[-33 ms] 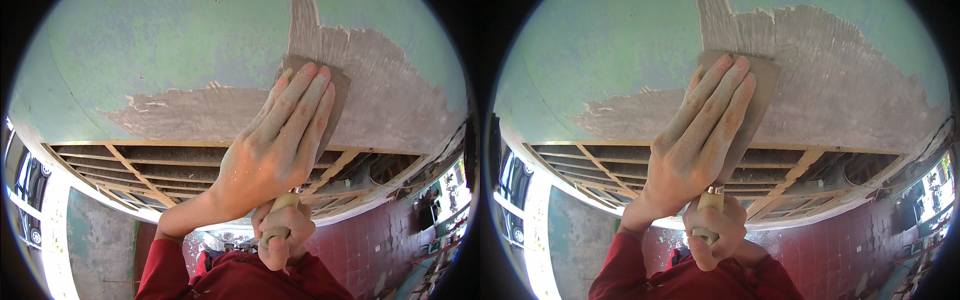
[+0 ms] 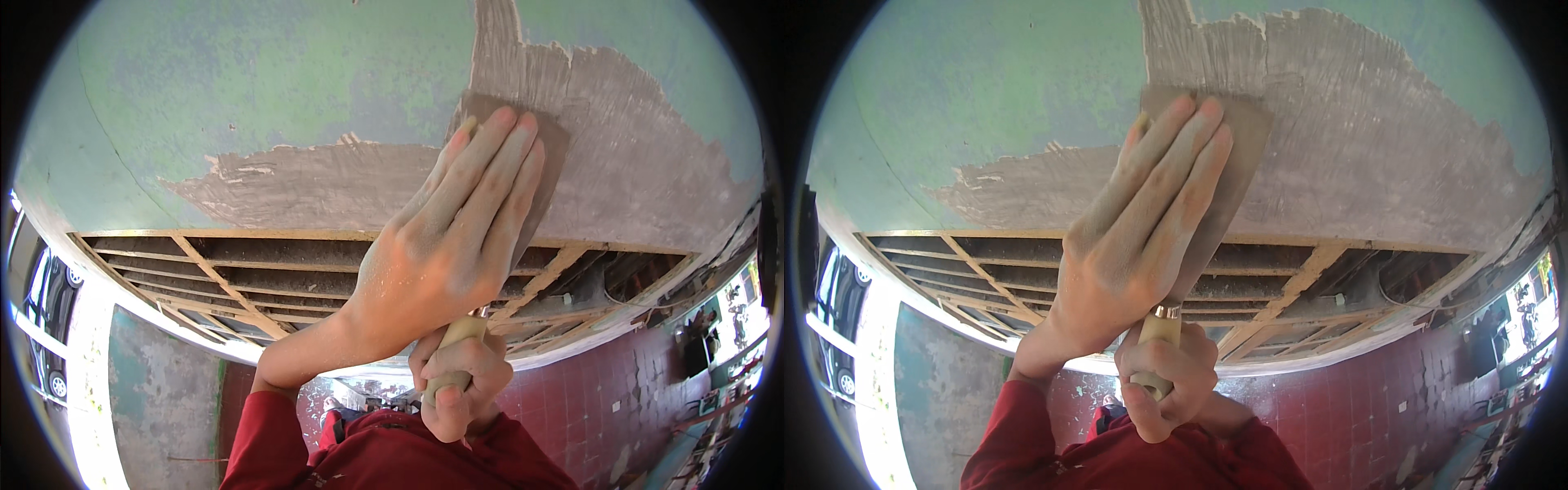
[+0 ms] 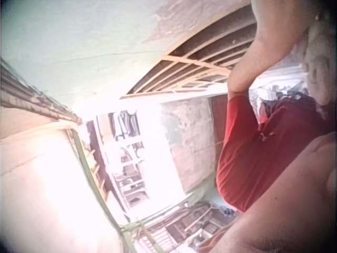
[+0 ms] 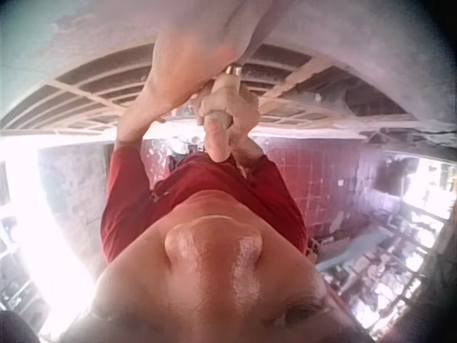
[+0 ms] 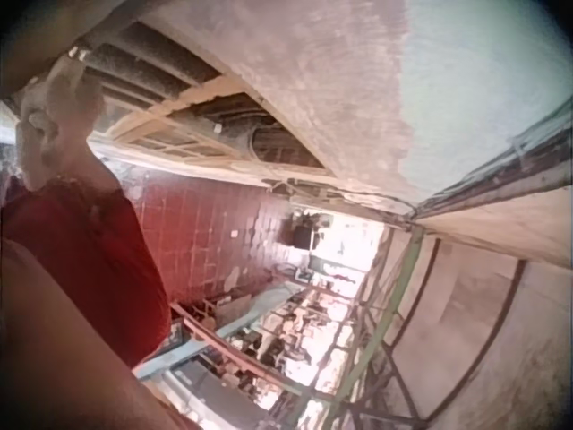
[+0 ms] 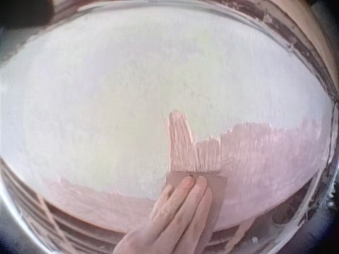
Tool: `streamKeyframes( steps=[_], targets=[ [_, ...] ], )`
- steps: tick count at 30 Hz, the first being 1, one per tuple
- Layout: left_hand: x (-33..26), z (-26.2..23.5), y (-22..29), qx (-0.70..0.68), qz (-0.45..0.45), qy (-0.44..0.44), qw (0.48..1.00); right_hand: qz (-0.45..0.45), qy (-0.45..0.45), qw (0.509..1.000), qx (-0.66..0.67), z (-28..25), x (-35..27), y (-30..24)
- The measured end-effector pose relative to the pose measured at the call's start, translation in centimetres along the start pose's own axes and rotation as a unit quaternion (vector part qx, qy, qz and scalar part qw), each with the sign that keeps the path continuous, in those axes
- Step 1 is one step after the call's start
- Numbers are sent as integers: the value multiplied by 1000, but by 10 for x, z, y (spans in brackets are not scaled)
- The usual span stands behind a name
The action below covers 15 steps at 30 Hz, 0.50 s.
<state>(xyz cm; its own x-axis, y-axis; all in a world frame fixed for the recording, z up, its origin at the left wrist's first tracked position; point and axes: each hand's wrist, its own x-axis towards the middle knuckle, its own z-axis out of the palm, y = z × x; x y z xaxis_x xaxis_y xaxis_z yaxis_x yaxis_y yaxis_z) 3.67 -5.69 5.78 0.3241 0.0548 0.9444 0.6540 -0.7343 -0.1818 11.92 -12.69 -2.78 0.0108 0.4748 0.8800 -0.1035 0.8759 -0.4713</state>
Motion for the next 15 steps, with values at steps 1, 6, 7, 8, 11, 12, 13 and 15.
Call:
streamKeyframes(
  steps=[1, 6, 7, 8, 11, 12, 13, 15],
  targets=[
    [-2, 1, 2, 1, -2, -1, 1000, 13, -6, 1000, -7, 1, 3, -1],
    [3, 0, 2, 5, 4, -2, 1000, -14, 3, 1000, -10, -2, 4, 1],
    [4, 0, 2, 11, 3, -2, 1000, -13, 0, 1000, -2, -1, 9, 2],
    [4, 0, 1, 16, 2, -1, 1000, -22, 2, 1000, 5, 0, 11, 2],
    [-7, 4, 4, 26, 0, 1, 1000, 15, -4, 1000, 8, 0, -1, -1],
    [-10, 5, 5, 29, -1, 1, 1000, 8, -4, 1000, 6, -1, -2, -1],
    [-7, 4, 5, 28, 0, 1, 1000, 4, -3, 1000, 3, -1, -3, -2],
    [1, -1, 6, 26, 1, 2, 1000, -12, -1, 1000, 21, -4, 0, -3]
  ],
)
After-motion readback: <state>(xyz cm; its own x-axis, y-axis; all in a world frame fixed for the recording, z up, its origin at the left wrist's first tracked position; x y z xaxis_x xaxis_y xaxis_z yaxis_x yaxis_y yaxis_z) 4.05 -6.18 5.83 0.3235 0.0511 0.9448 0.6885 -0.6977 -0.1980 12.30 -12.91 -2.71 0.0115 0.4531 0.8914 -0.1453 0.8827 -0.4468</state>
